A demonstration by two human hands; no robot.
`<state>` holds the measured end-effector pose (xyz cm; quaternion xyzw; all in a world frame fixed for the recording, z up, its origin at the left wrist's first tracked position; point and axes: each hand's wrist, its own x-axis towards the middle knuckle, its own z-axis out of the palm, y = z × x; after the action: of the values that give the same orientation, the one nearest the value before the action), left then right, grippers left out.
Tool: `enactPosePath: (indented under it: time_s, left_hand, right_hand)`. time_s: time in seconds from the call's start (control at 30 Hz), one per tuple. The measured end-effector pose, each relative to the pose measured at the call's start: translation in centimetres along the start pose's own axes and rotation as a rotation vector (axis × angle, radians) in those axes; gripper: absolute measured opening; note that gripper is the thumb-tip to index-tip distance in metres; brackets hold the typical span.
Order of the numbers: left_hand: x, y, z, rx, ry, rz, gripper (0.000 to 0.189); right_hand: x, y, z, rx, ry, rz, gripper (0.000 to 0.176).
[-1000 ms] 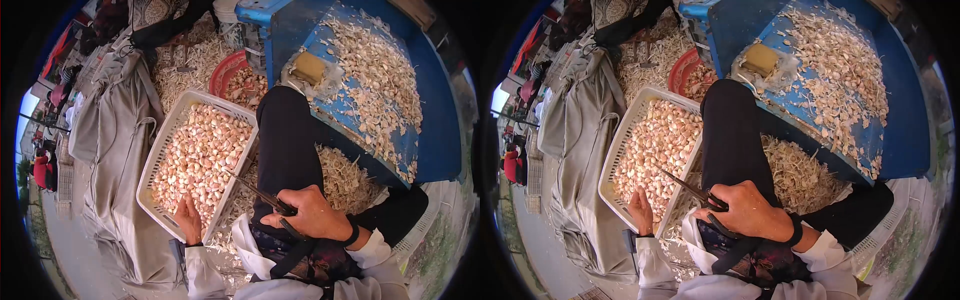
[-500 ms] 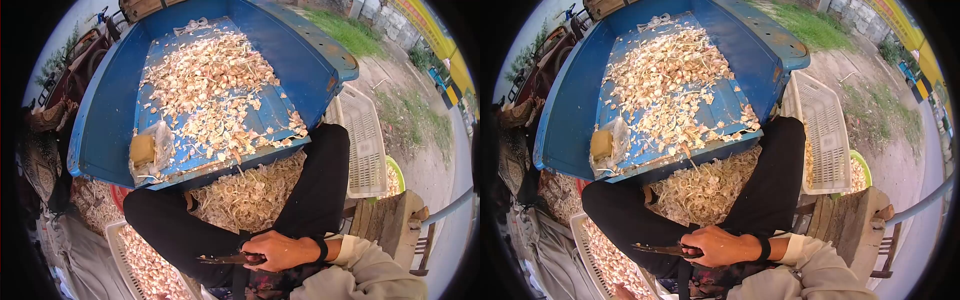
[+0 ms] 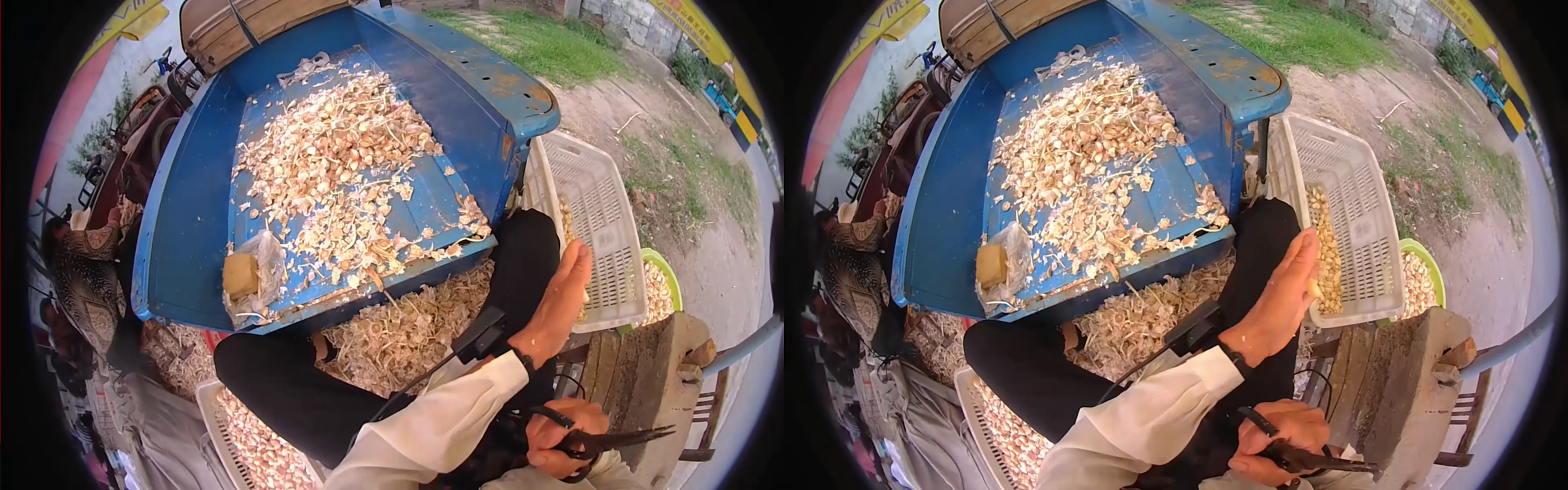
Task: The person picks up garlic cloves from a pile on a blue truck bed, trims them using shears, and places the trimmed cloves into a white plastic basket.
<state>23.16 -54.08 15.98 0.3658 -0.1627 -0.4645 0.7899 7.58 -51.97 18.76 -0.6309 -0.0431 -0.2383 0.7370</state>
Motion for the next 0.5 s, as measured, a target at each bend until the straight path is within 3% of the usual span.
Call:
enactPosePath:
  time_s: [0.07,0.1,0.17,0.2,0.23,0.3,0.4,0.5]
  left_hand:
    - [2.5,-2.7,1.4,0.54,0.099,0.184,0.07]
    - [2.0,-2.5,0.6,0.55,0.13,0.187,0.07]
    - [-0.3,-1.3,-1.2,0.771,0.071,0.417,0.061]
    - [-2.1,1.2,-3.2,0.816,0.154,0.482,0.05]
    - [-3.4,3.2,-6.6,1.006,0.243,0.577,0.043]
    - [-6.3,7.4,-14.6,1.383,0.467,0.673,0.036]
    - [-10.5,12.5,-25.7,1.711,0.905,0.474,0.04]
    - [-11.2,14.6,-32.2,1.91,0.868,0.338,0.052]
  right_hand:
    - [-0.7,0.0,-2.1,-0.076,-0.113,0.083,0.023]
    - [-1.1,0.9,-1.6,-0.011,0.057,0.055,0.027]
    - [-1.3,3.0,-2.1,0.002,0.148,0.126,0.033]
    - [-0.8,3.8,-1.7,0.042,0.229,0.167,0.034]
    - [-0.3,4.7,-3.0,0.03,0.102,0.201,0.035]
    - [1.1,6.0,-3.8,0.014,0.053,0.214,0.031]
    - [3.3,7.7,-4.0,-0.044,-0.026,0.216,0.023]
    - [4.7,9.8,-3.6,-0.183,-0.085,0.305,0.022]
